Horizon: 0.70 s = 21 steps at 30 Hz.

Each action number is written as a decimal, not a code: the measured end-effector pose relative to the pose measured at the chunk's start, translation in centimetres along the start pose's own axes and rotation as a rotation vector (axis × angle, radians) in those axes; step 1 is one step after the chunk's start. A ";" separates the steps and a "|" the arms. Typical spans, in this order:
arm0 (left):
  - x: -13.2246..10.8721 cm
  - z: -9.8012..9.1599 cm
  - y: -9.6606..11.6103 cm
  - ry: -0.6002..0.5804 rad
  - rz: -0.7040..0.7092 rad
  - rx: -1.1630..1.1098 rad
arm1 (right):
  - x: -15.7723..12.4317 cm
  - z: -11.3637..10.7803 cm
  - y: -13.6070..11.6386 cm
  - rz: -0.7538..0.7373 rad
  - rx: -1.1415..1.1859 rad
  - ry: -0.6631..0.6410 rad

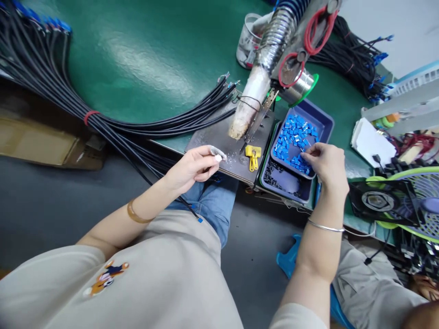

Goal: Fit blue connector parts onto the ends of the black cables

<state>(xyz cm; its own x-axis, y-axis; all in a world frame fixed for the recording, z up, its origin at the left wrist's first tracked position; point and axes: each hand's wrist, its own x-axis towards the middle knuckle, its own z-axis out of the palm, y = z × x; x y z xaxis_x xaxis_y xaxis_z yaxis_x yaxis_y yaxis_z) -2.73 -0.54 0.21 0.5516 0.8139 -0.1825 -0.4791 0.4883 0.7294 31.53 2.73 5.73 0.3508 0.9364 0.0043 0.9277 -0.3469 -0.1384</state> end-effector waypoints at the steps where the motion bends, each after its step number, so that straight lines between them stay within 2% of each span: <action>1: 0.0 0.2 -0.1 0.000 0.001 0.023 | 0.1 -0.2 -0.3 0.013 0.000 -0.009; 6: 0.0 0.8 -0.5 0.029 0.023 0.120 | 0.0 -0.4 -1.3 0.018 0.061 -0.019; 11: 0.3 1.4 -0.7 0.028 0.063 0.185 | 0.1 0.1 -0.5 0.060 0.164 -0.058; 13: 0.4 1.6 -0.7 0.024 0.059 0.192 | 0.1 0.2 -0.1 0.045 0.144 -0.022; 15: 0.4 1.7 -0.7 0.018 0.057 0.197 | -0.4 0.2 -0.2 0.016 0.124 0.083; 17: 0.5 1.6 -0.7 0.012 0.058 0.207 | -2.0 0.2 -1.0 -0.035 0.180 0.238; 19: 0.6 1.6 -0.9 0.011 0.067 0.219 | -4.9 0.3 -2.9 -0.137 0.373 0.359; 21: 0.8 1.5 -1.0 0.010 0.083 0.232 | -8.7 1.1 -5.4 -0.276 0.637 0.366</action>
<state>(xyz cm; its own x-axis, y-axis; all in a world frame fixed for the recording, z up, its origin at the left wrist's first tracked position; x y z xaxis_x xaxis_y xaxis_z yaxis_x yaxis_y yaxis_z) -0.79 -0.87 0.34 0.5097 0.8518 -0.1209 -0.3524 0.3349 0.8739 23.29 -3.47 5.37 0.2410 0.8693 0.4315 0.7741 0.0959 -0.6258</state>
